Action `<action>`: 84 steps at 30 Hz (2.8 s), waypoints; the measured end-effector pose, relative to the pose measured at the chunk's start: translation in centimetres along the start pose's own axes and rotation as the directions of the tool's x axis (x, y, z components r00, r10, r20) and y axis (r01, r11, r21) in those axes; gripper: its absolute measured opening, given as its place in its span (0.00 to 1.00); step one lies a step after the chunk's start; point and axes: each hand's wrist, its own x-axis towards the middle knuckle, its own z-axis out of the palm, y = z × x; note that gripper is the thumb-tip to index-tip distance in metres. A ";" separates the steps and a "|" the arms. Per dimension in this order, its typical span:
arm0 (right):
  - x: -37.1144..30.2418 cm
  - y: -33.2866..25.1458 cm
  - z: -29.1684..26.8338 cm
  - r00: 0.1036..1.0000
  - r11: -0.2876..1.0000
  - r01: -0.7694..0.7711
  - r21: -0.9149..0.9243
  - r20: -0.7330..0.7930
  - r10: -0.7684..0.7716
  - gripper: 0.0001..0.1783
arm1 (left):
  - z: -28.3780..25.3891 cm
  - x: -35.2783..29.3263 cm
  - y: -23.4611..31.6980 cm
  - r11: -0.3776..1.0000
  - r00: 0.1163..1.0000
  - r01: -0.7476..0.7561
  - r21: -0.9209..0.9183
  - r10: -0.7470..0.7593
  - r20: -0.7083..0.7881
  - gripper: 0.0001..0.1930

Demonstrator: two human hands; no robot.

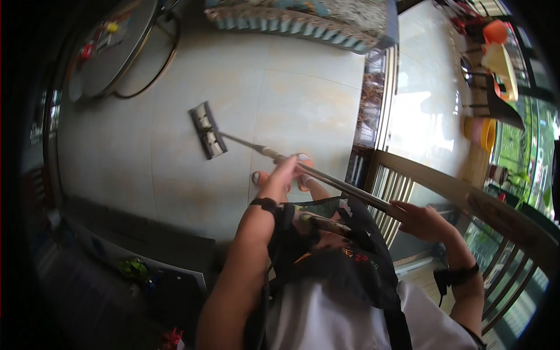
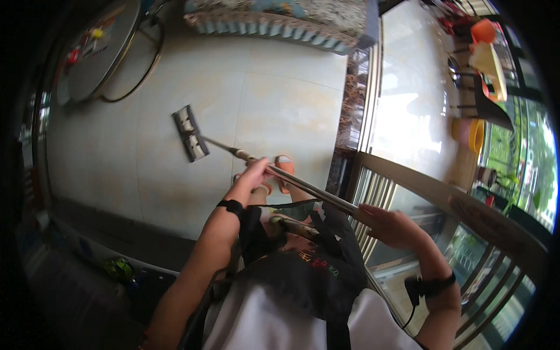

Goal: The person is mopping the floor of a balcony, living room, and kitchen area using a flat mop.

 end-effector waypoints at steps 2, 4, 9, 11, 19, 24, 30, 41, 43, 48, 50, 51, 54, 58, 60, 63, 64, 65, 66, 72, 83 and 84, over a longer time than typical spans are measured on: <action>-5.1 3.3 1.6 0.981 0.977 -0.148 0.156 -0.101 0.165 0.34 | 5.4 1.3 -1.2 0.980 0.988 0.018 0.196 -0.047 0.145 0.15; -10.0 5.7 5.1 0.934 0.921 -0.203 0.332 -0.217 0.283 0.33 | 13.2 0.1 -2.1 0.943 0.951 0.088 0.321 -0.175 0.255 0.17; -16.5 4.7 12.2 0.666 0.697 -0.440 0.566 -0.315 0.676 0.29 | 24.3 3.6 -7.9 0.819 0.872 0.107 0.563 -0.350 0.343 0.40; -16.6 2.9 12.2 0.579 0.690 -0.453 0.565 -0.402 0.709 0.30 | 29.1 1.4 -8.8 0.752 0.947 0.032 0.658 -0.234 0.221 0.47; -11.8 5.3 7.0 0.713 0.924 -0.346 0.165 -0.594 0.373 0.35 | 28.4 6.2 -3.2 0.904 0.976 -0.176 0.390 0.108 0.188 0.47; -4.1 2.7 0.7 0.853 0.939 -0.223 -0.261 -0.518 0.058 0.35 | 17.3 4.3 8.0 0.974 0.975 -0.213 0.079 0.207 0.086 0.27; 3.2 -4.5 -3.8 0.904 0.714 0.100 -0.693 -0.236 -0.356 0.33 | 2.0 -0.5 10.3 0.845 0.906 -0.423 -0.328 0.396 -0.149 0.16; 6.7 -14.3 1.0 0.753 0.521 0.655 -0.548 0.418 -0.508 0.35 | -10.0 -14.5 -3.0 0.628 0.859 -0.509 -0.589 0.324 -0.397 0.15; 5.3 -16.3 1.2 0.833 0.603 0.550 -0.578 0.427 -0.351 0.33 | -9.2 -15.8 -4.0 0.675 0.907 -0.417 -0.609 0.263 -0.329 0.17; 1.6 -15.8 -4.6 0.922 0.866 0.205 -0.457 0.386 -0.015 0.34 | -3.8 -17.9 -3.4 0.757 0.963 -0.245 -0.606 0.261 -0.063 0.18; 1.2 -15.5 -4.7 0.928 0.983 -0.092 -0.160 0.343 0.142 0.34 | -3.2 -18.0 -3.9 0.725 0.945 -0.304 -0.619 0.309 -0.102 0.16; 1.5 -15.2 -4.2 0.900 0.963 -0.258 0.073 0.381 0.212 0.33 | -3.8 -17.6 -4.3 0.691 0.931 -0.353 -0.630 0.327 -0.164 0.14; 2.7 -15.1 -0.4 0.933 0.912 -0.288 0.293 0.299 0.199 0.35 | -8.7 -14.1 -5.3 0.675 0.924 -0.377 -0.634 0.316 -0.214 0.13; 5.8 -21.1 6.7 0.959 0.887 -0.233 0.398 0.247 0.141 0.30 | -19.0 -17.0 -0.5 0.819 0.897 -0.422 -0.389 0.314 -0.312 0.12; 9.1 -27.6 11.0 0.974 0.906 -0.180 0.382 0.196 0.111 0.29 | -24.5 -18.7 3.5 0.786 0.828 -0.486 -0.381 0.276 -0.488 0.16; 16.3 -36.3 16.1 0.978 0.948 -0.037 0.316 0.205 -0.030 0.28 | -32.5 -22.0 8.0 0.692 0.739 -0.623 -0.365 0.366 -0.566 0.31; 18.2 -40.6 18.3 0.960 0.949 0.009 0.316 0.263 -0.097 0.28 | -38.0 -22.4 7.2 0.677 0.774 -0.621 -0.396 0.449 -0.447 0.35; 20.9 -43.5 19.5 0.959 0.939 0.022 0.342 0.260 -0.117 0.28 | -38.5 -23.4 9.4 0.703 0.750 -0.646 -0.297 0.512 -0.420 0.35; 23.8 -45.2 19.9 0.962 0.897 -0.005 0.443 0.248 -0.117 0.29 | -36.2 -25.5 12.7 0.714 0.738 -0.655 -0.248 0.533 -0.413 0.34; 26.4 -49.7 21.2 0.932 0.903 -0.016 0.429 0.334 -0.142 0.31 | -41.4 -27.1 14.8 0.850 0.735 -0.527 0.000 0.456 -0.502 0.44; 3.6 -43.2 7.1 0.906 0.746 -0.411 0.523 0.141 0.400 0.27 | -23.7 -26.0 17.7 0.994 0.915 -0.007 -0.111 0.051 0.399 0.09; 4.1 -43.4 6.6 0.894 0.801 -0.433 0.414 0.082 0.441 0.27 | -23.6 -25.7 19.0 0.994 0.914 -0.020 -0.110 0.063 0.400 0.08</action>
